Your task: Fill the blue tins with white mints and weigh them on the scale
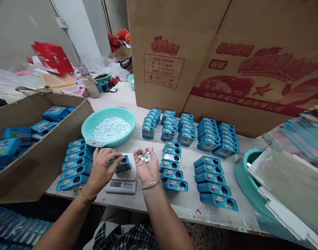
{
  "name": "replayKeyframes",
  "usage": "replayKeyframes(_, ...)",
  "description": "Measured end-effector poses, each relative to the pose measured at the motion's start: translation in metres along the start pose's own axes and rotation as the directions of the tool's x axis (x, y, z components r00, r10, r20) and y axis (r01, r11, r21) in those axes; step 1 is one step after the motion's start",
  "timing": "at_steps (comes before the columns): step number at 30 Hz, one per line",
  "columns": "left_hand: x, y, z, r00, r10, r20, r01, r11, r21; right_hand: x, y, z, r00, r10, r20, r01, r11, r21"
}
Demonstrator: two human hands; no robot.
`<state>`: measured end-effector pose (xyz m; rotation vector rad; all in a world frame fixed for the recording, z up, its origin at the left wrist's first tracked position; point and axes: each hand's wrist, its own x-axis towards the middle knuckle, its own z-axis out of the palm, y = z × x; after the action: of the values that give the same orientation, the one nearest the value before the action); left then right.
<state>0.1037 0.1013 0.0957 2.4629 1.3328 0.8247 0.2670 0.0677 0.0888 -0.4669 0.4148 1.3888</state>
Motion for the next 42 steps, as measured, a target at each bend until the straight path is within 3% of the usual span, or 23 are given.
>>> replayKeyframes(5,-0.002,-0.021,0.008,0.997,0.03,0.065,-0.03,1.0,0.002,-0.005,-0.013,0.001,0.998,-0.065,0.016,0.065,0.998,0.011)
replayKeyframes(9,-0.005,-0.029,0.011,0.975,0.083,0.206,-0.106,0.989,0.103,-0.016,-0.01,-0.006,1.0,-0.011,0.025,0.01,0.999,0.03)
replayKeyframes(12,0.002,-0.023,0.016,0.946,0.098,0.309,-0.149,0.978,0.145,-0.029,-0.011,-0.016,0.997,0.062,0.04,-0.063,0.998,0.029)
replayKeyframes(15,0.023,-0.007,0.026,0.943,0.151,0.298,-0.19,0.976,0.105,-0.045,-0.029,-0.025,0.995,0.056,0.086,-0.059,0.997,0.043)
replayKeyframes(18,0.052,0.01,0.045,0.934,0.198,0.297,-0.231,0.97,0.08,-0.06,-0.059,-0.033,0.989,-0.065,0.133,0.056,0.996,0.064)
replayKeyframes(22,0.081,0.029,0.085,0.904,0.243,0.353,-0.281,0.958,0.06,-0.075,-0.098,-0.042,0.964,-0.222,0.148,0.208,0.972,0.105)
replayKeyframes(26,0.086,0.041,0.119,0.875,0.278,0.396,-0.322,0.946,0.049,-0.08,-0.117,-0.048,0.946,-0.295,0.132,0.277,0.951,0.139)
replayKeyframes(30,0.082,0.043,0.134,0.847,0.321,0.423,-0.364,0.931,0.024,-0.075,-0.117,-0.05,0.95,-0.289,0.121,0.268,0.949,0.167)
replayKeyframes(34,0.083,0.037,0.136,0.849,0.33,0.413,-0.364,0.931,0.004,-0.068,-0.101,-0.047,0.971,-0.185,0.152,0.155,0.97,0.19)
replayKeyframes(37,0.089,0.041,0.125,0.875,0.321,0.363,-0.342,0.94,-0.007,-0.074,-0.104,-0.044,0.967,-0.126,0.22,0.082,0.977,0.197)
replayKeyframes(40,0.088,0.068,0.093,0.905,0.342,0.255,-0.344,0.938,-0.038,-0.104,-0.133,-0.045,0.918,-0.26,0.301,0.189,0.951,0.245)
replayKeyframes(42,0.078,0.102,0.066,0.893,0.434,0.118,-0.421,0.899,-0.117,-0.135,-0.161,-0.052,0.83,-0.444,0.336,0.363,0.889,0.278)
